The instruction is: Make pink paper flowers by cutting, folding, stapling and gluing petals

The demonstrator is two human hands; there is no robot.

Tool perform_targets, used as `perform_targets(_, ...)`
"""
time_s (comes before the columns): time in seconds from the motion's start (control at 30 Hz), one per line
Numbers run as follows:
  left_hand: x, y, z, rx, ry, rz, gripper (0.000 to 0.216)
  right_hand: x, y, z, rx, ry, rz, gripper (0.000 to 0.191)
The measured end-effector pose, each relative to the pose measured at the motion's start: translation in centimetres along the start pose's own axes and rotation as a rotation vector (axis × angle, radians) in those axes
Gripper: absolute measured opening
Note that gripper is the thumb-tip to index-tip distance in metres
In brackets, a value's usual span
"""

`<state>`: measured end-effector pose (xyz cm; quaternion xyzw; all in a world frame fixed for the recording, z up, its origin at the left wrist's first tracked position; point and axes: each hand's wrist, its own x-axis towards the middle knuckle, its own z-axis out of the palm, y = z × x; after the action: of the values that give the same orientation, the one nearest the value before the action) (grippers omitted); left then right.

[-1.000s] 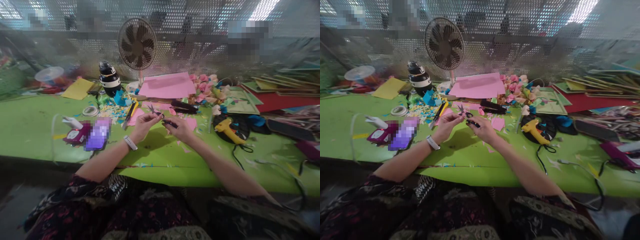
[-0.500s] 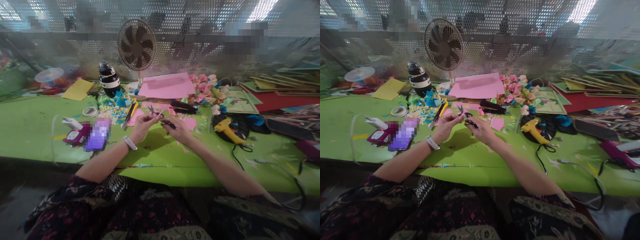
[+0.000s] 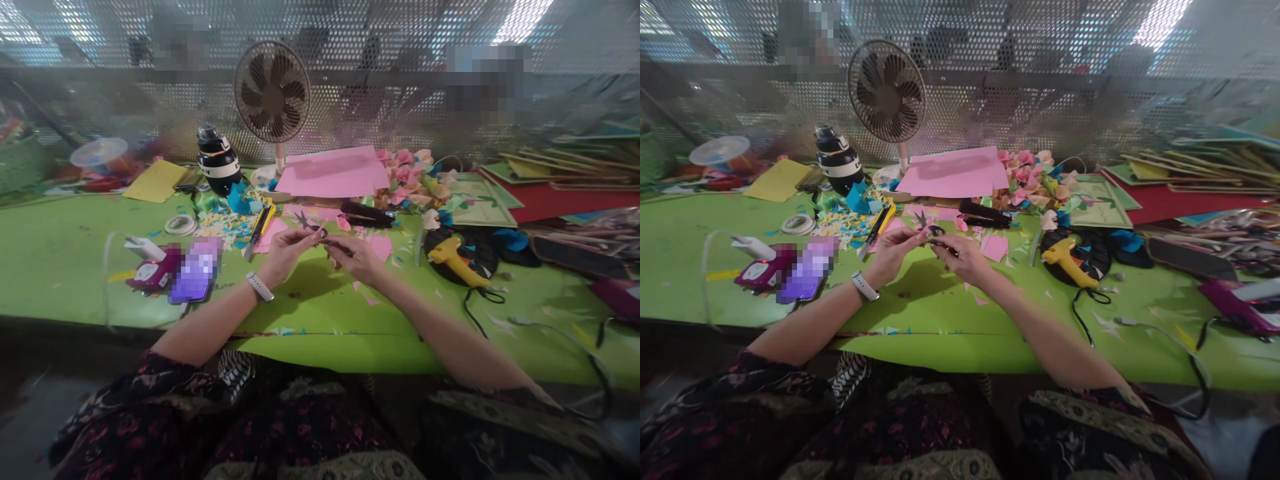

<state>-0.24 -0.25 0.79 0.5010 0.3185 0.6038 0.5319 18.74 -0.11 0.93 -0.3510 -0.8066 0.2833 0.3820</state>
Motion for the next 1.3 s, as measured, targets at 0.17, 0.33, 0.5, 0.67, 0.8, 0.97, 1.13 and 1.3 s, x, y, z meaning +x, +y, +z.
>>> perform_targets(0.17,-0.01,0.22,0.05,0.061,0.04,0.038,0.029,-0.16,-0.24,0.4,0.013,0.036,0.022,0.035)
perform_targets(0.33,-0.1,0.35,0.01,0.056,-0.006,0.041,0.03,-0.01,-0.17,0.21,0.061,0.005,0.041,0.034)
perform_targets(0.5,-0.03,0.33,-0.02,0.014,-0.021,0.0,0.031,0.09,-0.23,0.0,0.058,-0.023,0.011,0.03)
perform_targets(0.67,0.01,0.28,0.05,-0.007,0.023,-0.001,0.03,-0.15,-0.23,0.38,0.008,0.024,0.03,0.032)
perform_targets(0.8,-0.02,0.27,0.1,-0.018,0.021,0.011,0.03,-0.25,0.01,0.56,0.029,0.029,0.051,0.033)
perform_targets(0.97,0.02,0.28,0.21,-0.037,0.019,0.003,0.03,-0.1,0.19,0.26,0.045,0.017,-0.003,0.04)
perform_targets(1.13,-0.06,0.51,0.39,-0.02,0.022,-0.02,0.032,-0.05,-0.03,0.16,0.049,-0.016,0.014,0.039)
perform_targets(1.3,-0.17,0.72,0.48,-0.001,0.074,-0.004,0.034,-0.32,-0.28,0.65,0.023,0.009,0.021,0.034)
